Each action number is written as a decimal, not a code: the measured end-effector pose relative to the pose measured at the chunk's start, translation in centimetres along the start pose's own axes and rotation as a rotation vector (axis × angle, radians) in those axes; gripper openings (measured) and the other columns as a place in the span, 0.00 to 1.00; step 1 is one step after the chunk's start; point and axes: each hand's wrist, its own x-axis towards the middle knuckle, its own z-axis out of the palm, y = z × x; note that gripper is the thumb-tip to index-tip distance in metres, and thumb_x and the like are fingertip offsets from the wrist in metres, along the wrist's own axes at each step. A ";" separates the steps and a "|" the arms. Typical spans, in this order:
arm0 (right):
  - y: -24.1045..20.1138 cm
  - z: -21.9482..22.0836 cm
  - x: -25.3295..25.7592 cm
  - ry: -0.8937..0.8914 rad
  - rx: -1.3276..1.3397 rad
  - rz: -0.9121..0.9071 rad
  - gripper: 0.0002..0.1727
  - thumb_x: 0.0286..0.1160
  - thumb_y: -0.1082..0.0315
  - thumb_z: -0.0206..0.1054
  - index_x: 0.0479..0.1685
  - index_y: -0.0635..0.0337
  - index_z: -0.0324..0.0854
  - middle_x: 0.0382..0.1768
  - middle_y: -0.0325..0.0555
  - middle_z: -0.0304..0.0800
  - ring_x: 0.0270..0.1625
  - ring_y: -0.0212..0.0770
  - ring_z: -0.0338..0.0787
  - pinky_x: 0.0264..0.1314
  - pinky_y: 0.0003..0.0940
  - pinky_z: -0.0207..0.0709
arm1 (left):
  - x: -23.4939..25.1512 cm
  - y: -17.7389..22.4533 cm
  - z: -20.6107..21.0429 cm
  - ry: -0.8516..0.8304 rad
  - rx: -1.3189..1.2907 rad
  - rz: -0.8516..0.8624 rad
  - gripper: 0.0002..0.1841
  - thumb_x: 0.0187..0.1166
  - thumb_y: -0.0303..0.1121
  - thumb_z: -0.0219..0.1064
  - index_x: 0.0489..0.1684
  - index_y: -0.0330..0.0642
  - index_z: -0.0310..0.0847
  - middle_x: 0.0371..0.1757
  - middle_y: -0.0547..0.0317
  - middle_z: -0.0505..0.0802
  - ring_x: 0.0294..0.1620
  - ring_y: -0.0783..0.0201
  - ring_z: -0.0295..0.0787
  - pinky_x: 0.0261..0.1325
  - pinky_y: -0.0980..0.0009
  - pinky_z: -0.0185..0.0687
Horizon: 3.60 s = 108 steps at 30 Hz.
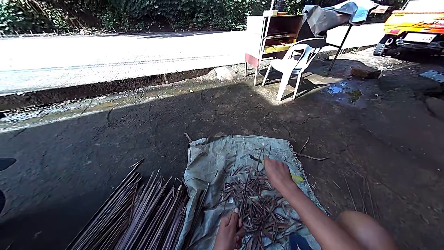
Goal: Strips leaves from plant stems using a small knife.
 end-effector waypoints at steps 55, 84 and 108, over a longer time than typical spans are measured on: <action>-0.9 5.4 -2.7 -0.227 0.985 -0.335 0.22 0.93 0.58 0.54 0.74 0.63 0.77 0.25 0.38 0.77 0.22 0.30 0.70 0.28 0.29 0.66 | 0.0 0.2 -0.5 0.009 -0.014 0.124 0.25 0.95 0.31 0.32 0.22 0.48 0.67 0.08 0.75 0.70 0.08 0.82 0.61 0.16 0.85 0.60; -1.3 1.4 -1.8 0.047 0.011 -0.144 0.17 0.90 0.75 0.48 0.68 0.70 0.75 0.56 0.67 0.89 0.59 0.67 0.91 0.59 0.60 0.80 | 0.1 0.8 -0.7 -0.050 -0.074 0.044 0.24 0.97 0.35 0.31 0.26 0.47 0.67 0.09 0.74 0.69 0.08 0.82 0.60 0.15 0.86 0.60; -0.6 4.3 -2.1 -0.256 0.853 -0.270 0.21 0.94 0.57 0.53 0.50 0.68 0.84 0.22 0.38 0.74 0.22 0.32 0.72 0.31 0.29 0.69 | 0.4 -0.3 -0.8 0.017 0.158 0.182 0.19 0.94 0.29 0.37 0.33 0.42 0.72 0.13 0.74 0.72 0.11 0.83 0.64 0.19 0.86 0.62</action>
